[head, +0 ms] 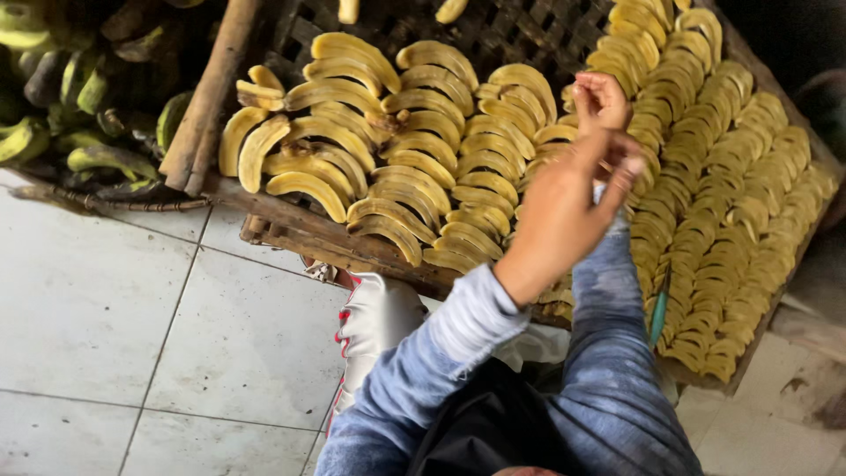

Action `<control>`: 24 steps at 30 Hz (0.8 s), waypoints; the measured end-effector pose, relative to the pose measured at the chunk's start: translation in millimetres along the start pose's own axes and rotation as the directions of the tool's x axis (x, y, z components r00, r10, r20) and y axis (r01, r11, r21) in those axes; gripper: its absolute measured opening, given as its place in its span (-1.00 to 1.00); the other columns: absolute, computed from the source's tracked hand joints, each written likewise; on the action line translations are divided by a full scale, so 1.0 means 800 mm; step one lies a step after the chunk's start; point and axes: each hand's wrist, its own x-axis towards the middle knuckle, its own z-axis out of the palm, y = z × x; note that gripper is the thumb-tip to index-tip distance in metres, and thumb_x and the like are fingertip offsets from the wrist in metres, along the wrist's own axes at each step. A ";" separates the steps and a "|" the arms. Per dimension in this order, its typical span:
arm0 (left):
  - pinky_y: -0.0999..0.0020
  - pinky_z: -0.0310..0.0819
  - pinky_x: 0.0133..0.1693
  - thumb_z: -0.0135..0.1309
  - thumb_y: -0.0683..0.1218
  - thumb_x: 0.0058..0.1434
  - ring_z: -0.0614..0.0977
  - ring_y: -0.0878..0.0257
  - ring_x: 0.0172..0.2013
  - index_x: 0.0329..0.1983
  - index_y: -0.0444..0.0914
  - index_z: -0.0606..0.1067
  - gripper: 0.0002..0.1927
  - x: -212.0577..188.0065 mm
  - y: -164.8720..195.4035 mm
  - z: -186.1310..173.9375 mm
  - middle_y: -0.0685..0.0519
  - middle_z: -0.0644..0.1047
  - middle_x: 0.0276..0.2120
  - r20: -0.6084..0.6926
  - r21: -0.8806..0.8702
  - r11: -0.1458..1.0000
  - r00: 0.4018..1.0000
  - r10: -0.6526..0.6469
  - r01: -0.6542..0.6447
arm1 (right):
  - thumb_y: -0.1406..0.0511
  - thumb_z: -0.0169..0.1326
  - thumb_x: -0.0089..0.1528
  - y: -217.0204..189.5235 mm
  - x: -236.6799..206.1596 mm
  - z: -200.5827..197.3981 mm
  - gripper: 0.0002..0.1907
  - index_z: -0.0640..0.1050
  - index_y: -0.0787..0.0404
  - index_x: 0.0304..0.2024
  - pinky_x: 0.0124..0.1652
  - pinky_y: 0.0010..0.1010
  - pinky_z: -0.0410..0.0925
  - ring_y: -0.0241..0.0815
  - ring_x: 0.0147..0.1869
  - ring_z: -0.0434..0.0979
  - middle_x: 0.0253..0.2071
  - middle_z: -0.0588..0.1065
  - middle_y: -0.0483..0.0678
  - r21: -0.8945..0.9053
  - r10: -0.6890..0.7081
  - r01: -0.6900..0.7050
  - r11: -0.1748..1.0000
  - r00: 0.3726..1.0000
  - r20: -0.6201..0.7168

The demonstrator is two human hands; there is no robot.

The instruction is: The person sits on the floor in front of bamboo drying trays and peels green bananas with a small knife, placing the peeled bananas in rows on the trays. They occasionally reach into a basket of unpeeled bananas and set trimmed peels aside on a cloth.

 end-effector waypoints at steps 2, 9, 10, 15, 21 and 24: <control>0.32 0.56 -0.22 0.11 -0.11 0.41 0.69 0.18 -0.24 0.05 -0.25 0.46 -0.79 0.005 -0.006 -0.012 0.00 0.62 -0.13 -0.034 0.014 1.000 0.999 -0.016 0.016 | 0.50 0.13 0.40 -0.006 -0.041 -0.040 -0.90 0.57 0.36 -0.03 -0.05 -0.51 0.46 -0.34 -0.10 0.59 -0.12 0.61 -0.07 -0.241 0.016 -0.019 0.970 1.000 -0.016; 0.37 0.56 -0.28 0.12 -0.19 0.40 0.71 0.23 -0.27 0.00 -0.25 0.46 -0.85 0.015 -0.034 -0.031 0.02 0.62 -0.18 -0.015 0.139 0.990 0.999 0.031 -0.029 | 0.40 0.19 0.37 0.012 -0.196 -0.198 -0.87 0.58 0.28 -0.03 -0.12 -0.31 0.47 -0.05 -0.12 0.63 -0.11 0.62 0.08 -0.750 0.063 -0.145 0.645 0.989 -0.137; 0.37 0.58 -0.27 0.12 -0.21 0.39 0.71 0.23 -0.26 -0.01 -0.25 0.45 -0.84 0.015 -0.041 -0.034 0.01 0.62 -0.18 -0.005 0.156 0.986 0.998 0.065 -0.063 | 0.37 0.20 0.37 0.016 -0.216 -0.217 -0.88 0.59 0.26 -0.05 -0.09 -0.23 0.47 0.04 -0.10 0.64 -0.13 0.61 0.11 -0.826 0.089 -0.178 0.534 0.984 -0.154; 0.33 0.58 -0.26 0.09 -0.25 0.37 0.72 0.18 -0.28 -0.06 -0.26 0.45 -0.88 0.032 -0.090 -0.048 0.00 0.65 -0.18 0.003 0.311 0.942 0.992 0.130 -0.124 | 0.10 0.12 0.37 0.025 -0.272 -0.273 -0.64 0.59 0.27 -0.04 -0.10 0.12 0.40 0.38 -0.05 0.55 -0.12 0.57 0.28 -0.928 0.521 -0.371 0.041 0.800 -0.297; 0.18 0.56 -0.27 0.12 -0.18 0.31 0.70 0.04 -0.27 -0.07 -0.22 0.45 -0.84 0.048 -0.160 -0.061 0.01 0.68 -0.19 0.049 0.590 0.783 0.977 0.207 -0.195 | 0.07 0.15 0.30 0.027 -0.296 -0.302 -0.60 0.65 0.28 -0.11 -0.01 0.08 0.44 0.36 0.05 0.59 -0.04 0.58 0.30 -0.902 0.646 -0.428 -0.062 0.671 -0.363; 0.11 0.54 -0.28 0.16 -0.11 0.32 0.69 0.00 -0.29 -0.08 -0.18 0.47 -0.84 0.052 -0.187 -0.073 -0.03 0.66 -0.27 0.105 0.744 0.657 0.992 0.069 -0.125 | 0.10 0.17 0.27 0.031 -0.302 -0.317 -0.68 0.65 0.18 -0.11 -0.01 0.10 0.43 0.33 0.04 0.59 -0.08 0.61 0.25 -0.919 0.614 -0.392 -0.039 0.717 -0.332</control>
